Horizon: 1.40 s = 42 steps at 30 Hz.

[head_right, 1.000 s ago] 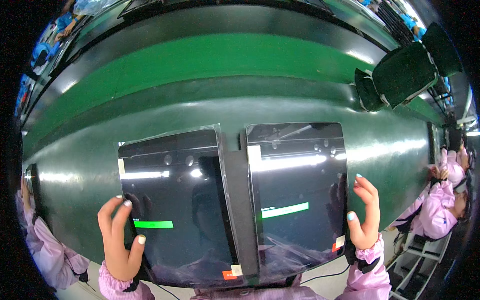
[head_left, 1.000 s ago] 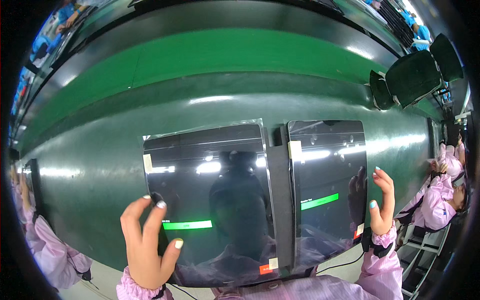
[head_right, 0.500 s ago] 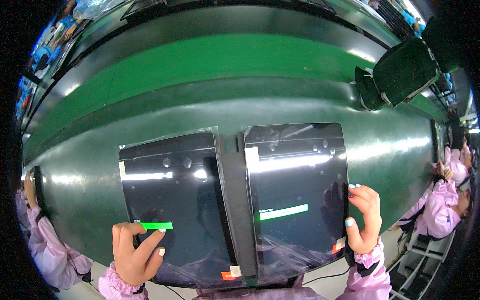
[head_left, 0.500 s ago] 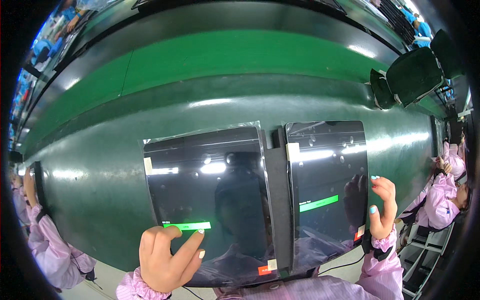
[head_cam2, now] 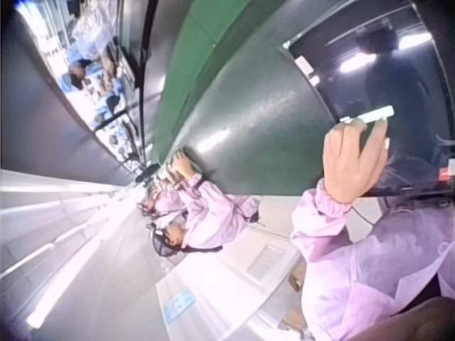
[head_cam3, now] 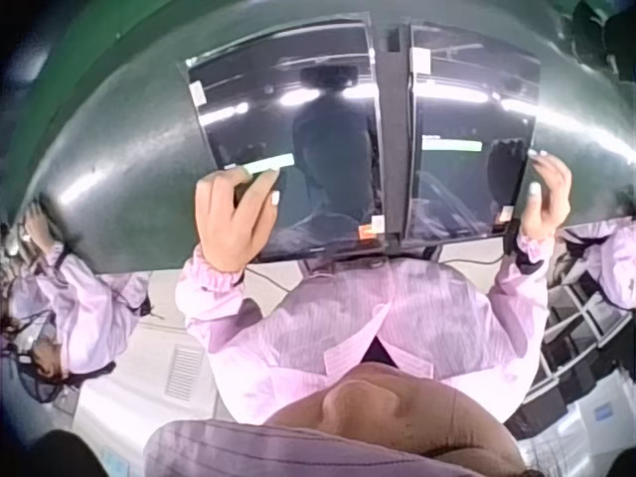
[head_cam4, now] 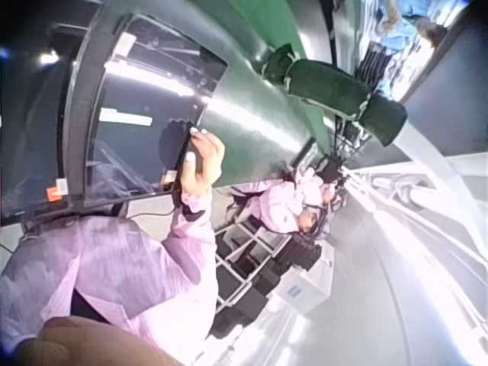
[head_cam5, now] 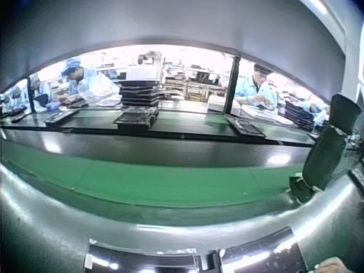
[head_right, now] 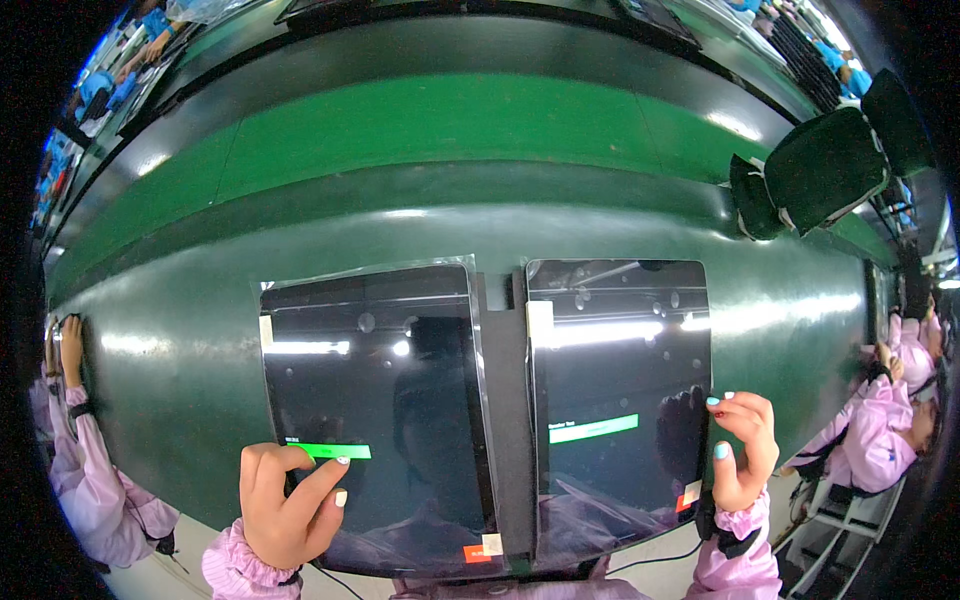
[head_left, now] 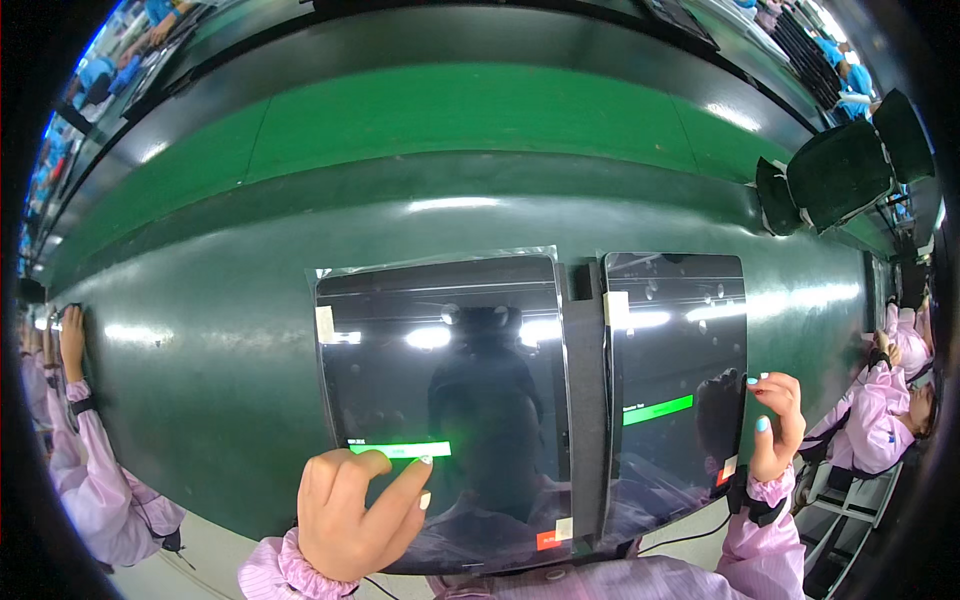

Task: Checking and testing tablet devices on an assembly line.

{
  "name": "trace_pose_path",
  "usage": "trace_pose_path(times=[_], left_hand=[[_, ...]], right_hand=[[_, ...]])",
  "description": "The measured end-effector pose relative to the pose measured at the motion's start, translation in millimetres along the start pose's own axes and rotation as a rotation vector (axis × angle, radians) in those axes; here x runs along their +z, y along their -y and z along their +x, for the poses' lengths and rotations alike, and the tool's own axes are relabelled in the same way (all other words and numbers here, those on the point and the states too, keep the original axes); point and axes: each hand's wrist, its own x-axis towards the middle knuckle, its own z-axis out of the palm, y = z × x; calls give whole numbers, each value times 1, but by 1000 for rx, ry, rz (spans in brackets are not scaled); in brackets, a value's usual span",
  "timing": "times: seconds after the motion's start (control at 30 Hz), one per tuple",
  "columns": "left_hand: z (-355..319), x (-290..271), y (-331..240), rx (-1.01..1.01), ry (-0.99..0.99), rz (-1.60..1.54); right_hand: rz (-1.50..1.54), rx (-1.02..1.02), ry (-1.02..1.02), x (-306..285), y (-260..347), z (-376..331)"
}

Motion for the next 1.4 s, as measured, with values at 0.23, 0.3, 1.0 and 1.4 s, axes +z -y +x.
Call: trace_pose_path(times=[0.23, 0.3, 1.0, 1.4], left_hand=[[3, 1, -2, 3, 23, -34], [6, 1, -5, 11, 47, -63], [12, 5, -8, 96, 179, 190], [10, 8, -9, 37, 157, 135]], right_hand=[[16, -4, 3, -3, -2, 0], [8, -6, 19, -4, -5, 1], [-3, -37, 14, -7, -11, 2], [36, -37, 7, -4, -12, 1]])
